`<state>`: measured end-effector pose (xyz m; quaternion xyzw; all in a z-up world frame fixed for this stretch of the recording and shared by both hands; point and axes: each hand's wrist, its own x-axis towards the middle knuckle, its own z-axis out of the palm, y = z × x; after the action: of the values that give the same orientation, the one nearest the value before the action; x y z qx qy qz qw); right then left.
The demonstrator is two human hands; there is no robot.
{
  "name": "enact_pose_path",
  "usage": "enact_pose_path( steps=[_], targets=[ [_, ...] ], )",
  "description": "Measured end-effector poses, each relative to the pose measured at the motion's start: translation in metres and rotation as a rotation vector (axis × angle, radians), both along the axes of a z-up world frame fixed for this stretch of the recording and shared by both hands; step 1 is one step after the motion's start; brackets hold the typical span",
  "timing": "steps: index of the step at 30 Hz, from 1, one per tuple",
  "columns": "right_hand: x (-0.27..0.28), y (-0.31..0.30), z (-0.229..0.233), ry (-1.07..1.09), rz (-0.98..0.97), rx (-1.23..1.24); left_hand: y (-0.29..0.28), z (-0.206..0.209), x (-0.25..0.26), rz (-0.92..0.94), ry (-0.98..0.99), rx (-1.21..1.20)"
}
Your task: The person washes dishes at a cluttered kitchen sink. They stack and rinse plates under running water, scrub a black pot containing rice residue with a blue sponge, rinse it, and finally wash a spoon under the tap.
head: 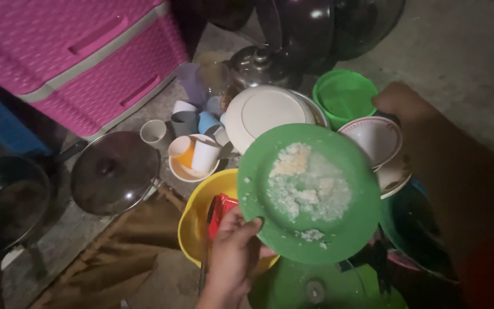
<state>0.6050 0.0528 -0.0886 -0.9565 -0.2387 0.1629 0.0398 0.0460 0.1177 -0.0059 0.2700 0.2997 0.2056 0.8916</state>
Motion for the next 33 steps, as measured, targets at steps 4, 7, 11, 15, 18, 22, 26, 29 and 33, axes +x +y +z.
enact_pose_path(
  steps=[4, 7, 11, 15, 18, 22, 26, 29, 33],
  targets=[
    [-0.001, -0.011, -0.021, 0.389, -0.48, 0.362, 0.014, -0.003, -0.003, 0.043, 0.107, 0.005],
    [-0.011, -0.014, -0.014, 0.451, -0.267, 0.399, 0.02, -0.002, -0.004, 0.047, 0.128, -0.005],
    [-0.023, 0.002, 0.002, 0.389, -0.424, 0.351, 0.021, -0.001, -0.002, 0.069, 0.059, 0.005],
    [-0.024, -0.002, 0.012, 0.3, -0.509, 0.565, 0.02, -0.002, -0.002, 0.051, 0.085, 0.032],
    [-0.019, -0.017, 0.02, 0.252, -0.548, 0.797, 0.015, -0.004, -0.001, 0.051, 0.08, 0.04],
    [-0.026, -0.054, 0.034, 0.217, -0.659, 1.023, 0.008, 0.001, 0.006, 0.023, -0.039, 0.078],
    [-0.067, -0.106, 0.065, 0.168, -0.546, 1.313, -0.003, 0.013, 0.016, -0.025, -0.025, 0.081],
    [-0.111, -0.136, 0.097, 0.155, -0.488, 1.386, -0.016, 0.021, 0.022, -0.052, -0.041, 0.112],
    [-0.18, -0.178, 0.128, 0.195, -0.525, 1.42, -0.038, 0.023, 0.026, -0.093, -0.019, 0.127]
  ],
)
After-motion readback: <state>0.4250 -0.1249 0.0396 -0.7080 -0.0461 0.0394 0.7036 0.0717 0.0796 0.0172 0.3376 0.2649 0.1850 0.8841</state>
